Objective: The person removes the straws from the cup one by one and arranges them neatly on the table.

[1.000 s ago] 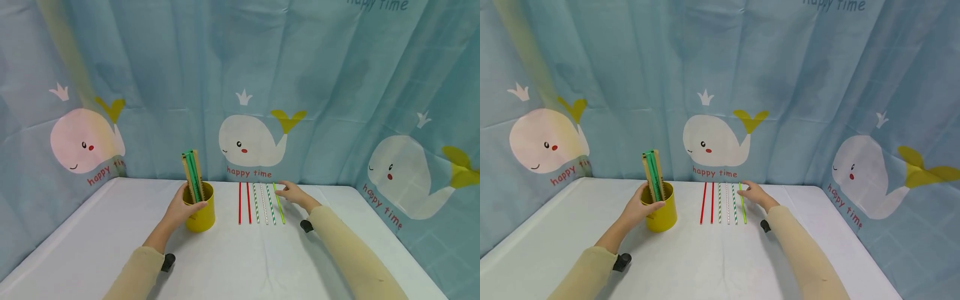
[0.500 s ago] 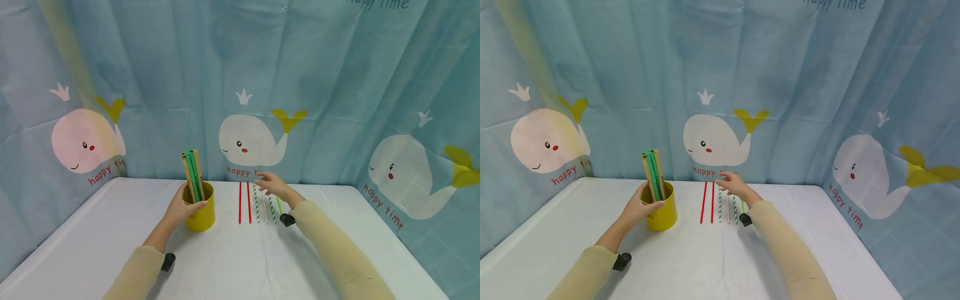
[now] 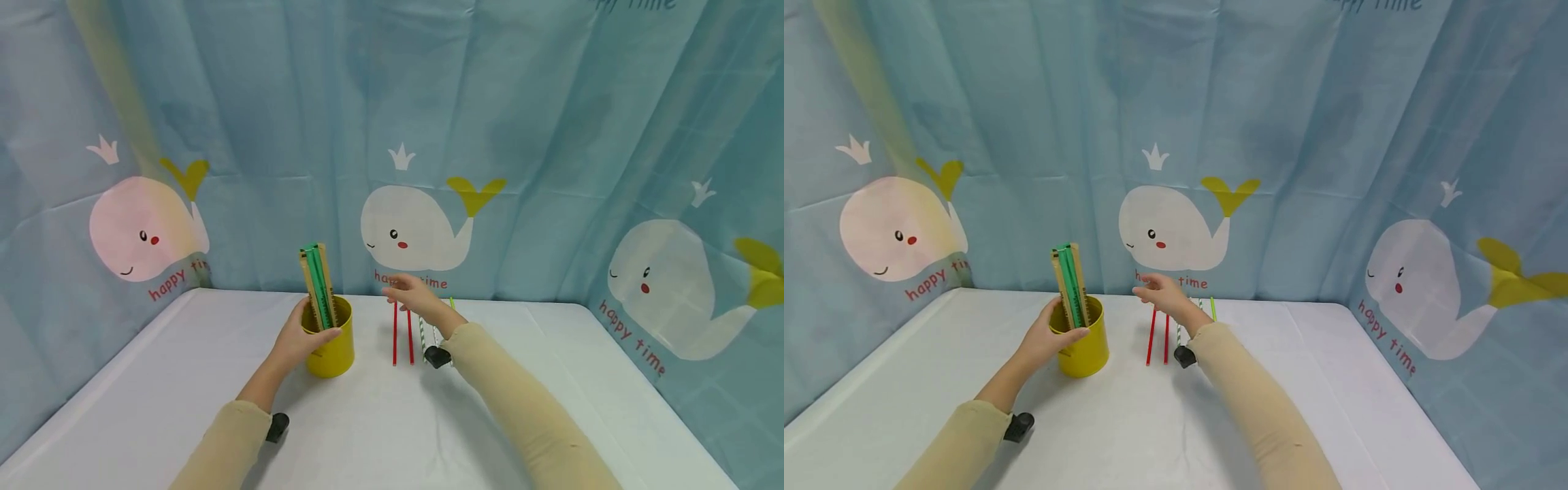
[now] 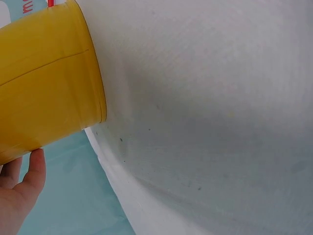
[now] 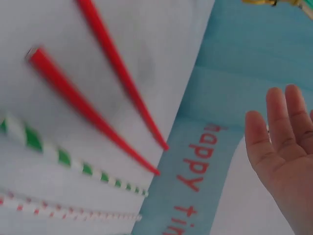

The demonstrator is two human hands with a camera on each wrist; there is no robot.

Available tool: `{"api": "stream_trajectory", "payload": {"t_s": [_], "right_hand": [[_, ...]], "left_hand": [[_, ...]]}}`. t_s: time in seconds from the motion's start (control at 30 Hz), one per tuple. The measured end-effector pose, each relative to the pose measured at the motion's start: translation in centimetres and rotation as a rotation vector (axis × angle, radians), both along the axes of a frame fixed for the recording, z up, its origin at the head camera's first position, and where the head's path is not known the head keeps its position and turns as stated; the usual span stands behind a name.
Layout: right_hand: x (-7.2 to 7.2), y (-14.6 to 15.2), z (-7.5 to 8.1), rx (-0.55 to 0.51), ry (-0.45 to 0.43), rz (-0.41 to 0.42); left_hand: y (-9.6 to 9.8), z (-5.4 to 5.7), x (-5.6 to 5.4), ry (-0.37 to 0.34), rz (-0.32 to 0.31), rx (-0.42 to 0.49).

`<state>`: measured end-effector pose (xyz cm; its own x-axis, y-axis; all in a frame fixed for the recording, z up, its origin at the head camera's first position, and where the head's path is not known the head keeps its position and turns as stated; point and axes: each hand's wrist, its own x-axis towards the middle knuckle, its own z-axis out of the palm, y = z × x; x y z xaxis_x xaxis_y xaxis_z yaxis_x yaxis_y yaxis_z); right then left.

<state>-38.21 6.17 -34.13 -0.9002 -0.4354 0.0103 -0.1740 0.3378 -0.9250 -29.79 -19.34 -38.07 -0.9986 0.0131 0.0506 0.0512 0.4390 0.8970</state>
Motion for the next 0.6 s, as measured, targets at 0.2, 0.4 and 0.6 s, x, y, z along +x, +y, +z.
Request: {"api": "stream_trajectory", "payload": {"t_s": [0.2, 0.4, 0.6], "right_hand": [[0.1, -3.1, 0.4, -0.044, -0.013, 0.042], [0.3, -6.2, 0.2, -0.026, -0.013, 0.053], [0.1, -8.6, -0.3, -0.021, 0.006, 0.033]], "left_hand": [[0.0, 0.2, 0.0, 0.014, 0.003, 0.003], [0.0, 0.1, 0.0, 0.040, -0.014, 0.015], [0.1, -0.1, 0.1, 0.057, -0.012, 0.016]]}}
